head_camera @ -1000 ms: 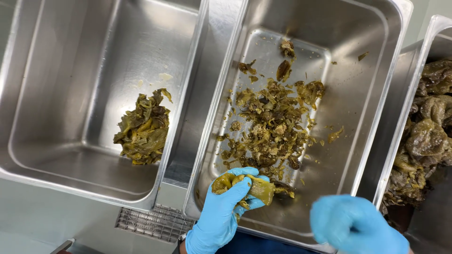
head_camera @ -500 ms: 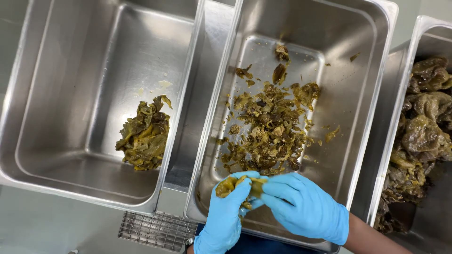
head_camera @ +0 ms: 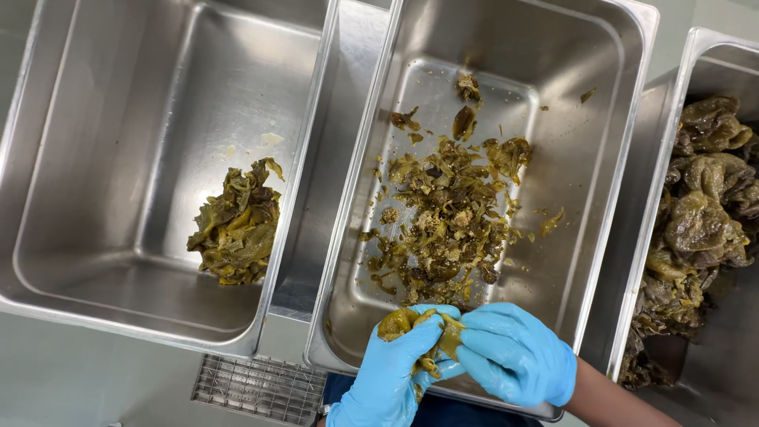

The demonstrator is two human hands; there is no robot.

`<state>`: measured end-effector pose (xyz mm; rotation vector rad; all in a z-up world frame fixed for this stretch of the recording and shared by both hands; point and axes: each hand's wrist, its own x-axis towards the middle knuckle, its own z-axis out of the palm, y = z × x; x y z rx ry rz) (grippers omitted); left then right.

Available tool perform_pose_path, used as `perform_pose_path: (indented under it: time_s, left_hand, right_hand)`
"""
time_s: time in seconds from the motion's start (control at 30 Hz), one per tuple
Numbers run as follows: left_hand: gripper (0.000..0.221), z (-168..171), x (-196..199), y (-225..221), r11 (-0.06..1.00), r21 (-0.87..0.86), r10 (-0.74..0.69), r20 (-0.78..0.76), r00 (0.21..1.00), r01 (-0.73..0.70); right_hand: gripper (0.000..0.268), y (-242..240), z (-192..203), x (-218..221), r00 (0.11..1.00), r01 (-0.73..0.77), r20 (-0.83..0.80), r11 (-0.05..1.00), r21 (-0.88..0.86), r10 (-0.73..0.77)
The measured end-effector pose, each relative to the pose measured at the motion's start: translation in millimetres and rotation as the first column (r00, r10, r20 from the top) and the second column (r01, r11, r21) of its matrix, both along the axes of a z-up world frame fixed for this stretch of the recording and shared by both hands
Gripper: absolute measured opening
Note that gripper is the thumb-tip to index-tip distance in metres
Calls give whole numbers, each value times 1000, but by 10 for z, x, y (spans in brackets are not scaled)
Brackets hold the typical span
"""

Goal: The person, wearing blue gloves, cleans pieces of a gelatinous seafood product over stainless steel trays. They hold each piece by hand, tear off and discard unwanted debris into the middle tray, and place the cleaned pieces into the tray on the left, working through the pieces one at a time.

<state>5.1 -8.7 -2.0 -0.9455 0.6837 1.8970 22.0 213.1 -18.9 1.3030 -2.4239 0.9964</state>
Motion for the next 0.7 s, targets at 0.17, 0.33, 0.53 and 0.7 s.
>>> perform_pose_path:
  time_s: [0.17, 0.33, 0.53, 0.7]
  left_hand:
    - [29, -96, 88, 15, 998, 49, 50, -57, 997, -48]
    - [29, -62, 45, 27, 1000, 18, 24, -76, 997, -22]
    - [30, -50, -1, 3, 999, -32, 19, -82, 996, -22]
    - [31, -87, 0, -10, 999, -31, 28, -99, 995, -32]
  right_hand:
    - [30, 96, -9, 137, 1000, 8, 6, 997, 75, -9]
    - [28, 173, 17, 233, 1000, 17, 15, 993, 114, -19]
    - [29, 242, 1, 254, 993, 13, 116, 998, 64, -20]
    - [30, 276, 99, 216, 979, -15, 205, 995, 98, -6]
